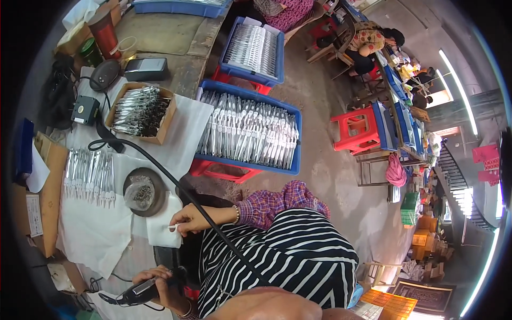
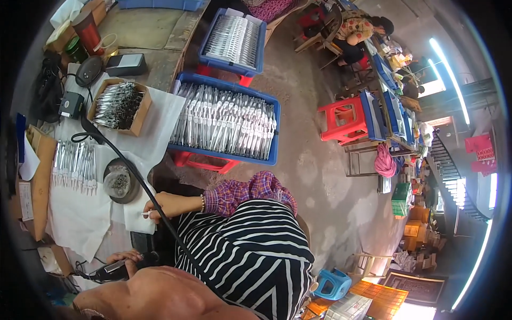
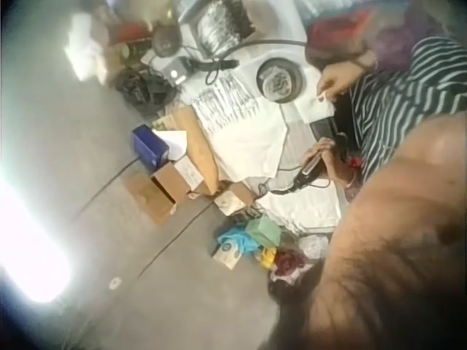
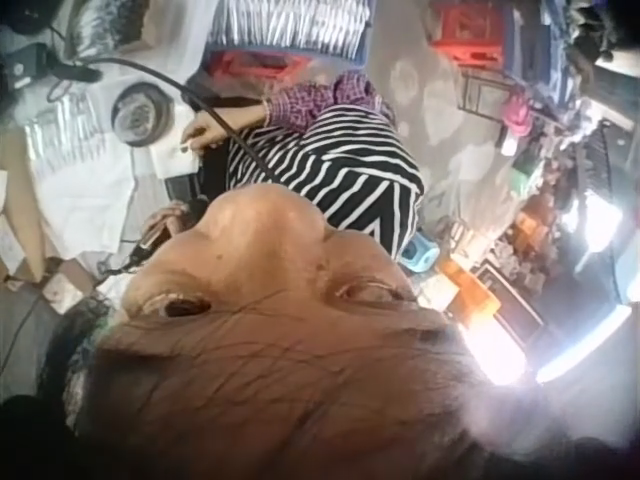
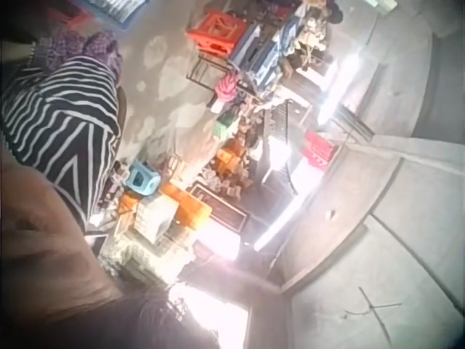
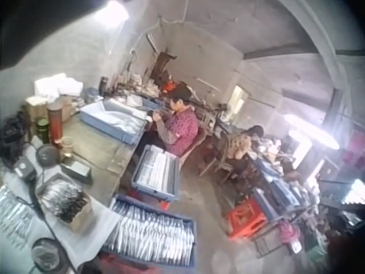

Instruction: Polishing or grinding small hardware components using a handheld rotary tool.

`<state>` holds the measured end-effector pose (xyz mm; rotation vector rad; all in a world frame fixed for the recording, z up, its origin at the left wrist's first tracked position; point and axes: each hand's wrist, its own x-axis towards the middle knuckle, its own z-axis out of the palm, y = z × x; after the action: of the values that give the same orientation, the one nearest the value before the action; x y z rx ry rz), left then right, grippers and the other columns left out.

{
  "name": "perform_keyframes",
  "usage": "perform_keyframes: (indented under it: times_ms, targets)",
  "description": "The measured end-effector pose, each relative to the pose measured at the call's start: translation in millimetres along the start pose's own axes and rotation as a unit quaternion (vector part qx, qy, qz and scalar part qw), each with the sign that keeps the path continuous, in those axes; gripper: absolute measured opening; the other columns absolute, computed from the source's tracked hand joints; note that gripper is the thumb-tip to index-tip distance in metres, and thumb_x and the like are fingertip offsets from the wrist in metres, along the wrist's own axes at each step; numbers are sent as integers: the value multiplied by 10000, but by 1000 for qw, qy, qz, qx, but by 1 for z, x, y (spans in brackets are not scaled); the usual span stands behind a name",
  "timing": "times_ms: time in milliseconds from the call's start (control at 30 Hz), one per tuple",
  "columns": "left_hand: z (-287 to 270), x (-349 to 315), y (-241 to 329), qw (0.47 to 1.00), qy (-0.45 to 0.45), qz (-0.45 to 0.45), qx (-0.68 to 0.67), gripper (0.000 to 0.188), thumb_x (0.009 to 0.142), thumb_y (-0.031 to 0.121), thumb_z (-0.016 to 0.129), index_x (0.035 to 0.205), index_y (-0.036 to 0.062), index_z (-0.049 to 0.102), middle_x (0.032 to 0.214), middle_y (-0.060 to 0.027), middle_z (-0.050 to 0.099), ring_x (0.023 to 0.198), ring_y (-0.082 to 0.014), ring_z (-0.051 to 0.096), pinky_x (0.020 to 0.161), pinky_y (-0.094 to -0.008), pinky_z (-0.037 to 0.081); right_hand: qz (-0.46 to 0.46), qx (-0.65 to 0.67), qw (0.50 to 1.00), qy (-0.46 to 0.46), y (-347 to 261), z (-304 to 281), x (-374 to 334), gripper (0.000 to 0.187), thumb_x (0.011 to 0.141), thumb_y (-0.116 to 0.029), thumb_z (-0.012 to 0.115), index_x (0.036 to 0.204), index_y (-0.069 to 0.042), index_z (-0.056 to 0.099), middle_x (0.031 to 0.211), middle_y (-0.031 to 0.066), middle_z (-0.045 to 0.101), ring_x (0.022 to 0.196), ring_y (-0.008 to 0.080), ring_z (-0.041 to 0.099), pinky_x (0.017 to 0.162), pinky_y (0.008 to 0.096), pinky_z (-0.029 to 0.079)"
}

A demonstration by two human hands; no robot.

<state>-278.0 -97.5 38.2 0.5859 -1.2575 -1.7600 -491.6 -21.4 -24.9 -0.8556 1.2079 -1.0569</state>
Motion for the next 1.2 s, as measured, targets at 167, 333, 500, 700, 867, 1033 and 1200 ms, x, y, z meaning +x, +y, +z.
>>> perform_keyframes:
  times_ms: [167, 333, 500, 700, 867, 1033, 1200]
  targets:
    - [14, 7, 5, 999, 18, -30, 38, 289, 774, 20, 591, 990, 24, 398, 684, -79, 465, 581, -165, 463, 583, -297, 415, -24, -37, 999, -14, 8, -4, 3, 286, 857, -136, 576, 1106, 5, 587, 745, 39, 650, 572, 67, 561, 512, 214, 467]
    - [24, 12, 4, 994, 35, -84, 64, 310, 772, 34, 620, 997, 15, 409, 686, -68, 467, 582, -152, 455, 591, -283, 410, -5, -16, 1000, -15, 13, -5, 4, 291, 851, -127, 583, 1111, 4, 584, 762, 37, 660, 597, 69, 580, 524, 211, 477]
    - [31, 16, 1, 990, 41, -107, 81, 311, 772, 35, 620, 1000, 11, 409, 695, -73, 481, 587, -148, 456, 598, -280, 411, 8, 6, 1000, -21, 12, -6, 1, 291, 855, -132, 582, 1113, 3, 583, 758, 32, 657, 591, 69, 575, 520, 210, 477]
    - [37, 19, 1, 987, 46, -124, 94, 305, 768, 27, 613, 996, 12, 412, 706, -79, 488, 599, -156, 466, 620, -283, 413, -12, 20, 1000, -19, 14, -5, -1, 275, 864, -158, 586, 1088, 2, 597, 738, 29, 650, 550, 70, 550, 496, 209, 460]
    - [38, 19, 0, 982, 56, -141, 108, 319, 760, 40, 628, 996, 15, 414, 716, -80, 489, 619, -163, 479, 635, -282, 412, 16, 32, 999, -27, 7, -6, -2, 274, 871, -203, 587, 1060, -6, 617, 706, 33, 643, 498, 66, 520, 455, 211, 421]
    - [38, 18, 2, 981, 59, -149, 107, 332, 758, 65, 641, 994, 19, 412, 733, -79, 485, 626, -168, 488, 639, -283, 411, 19, 22, 999, -20, 6, -4, -1, 298, 844, -237, 593, 1008, 8, 633, 676, 43, 649, 523, 90, 564, 466, 226, 445]
    - [32, 14, -1, 981, 62, -156, 102, 314, 752, 44, 631, 977, 16, 413, 748, -80, 472, 620, -172, 490, 632, -285, 416, 20, 13, 999, -22, 10, -1, -2, 282, 880, -228, 577, 1048, -7, 625, 690, 35, 640, 499, 68, 519, 453, 212, 416]
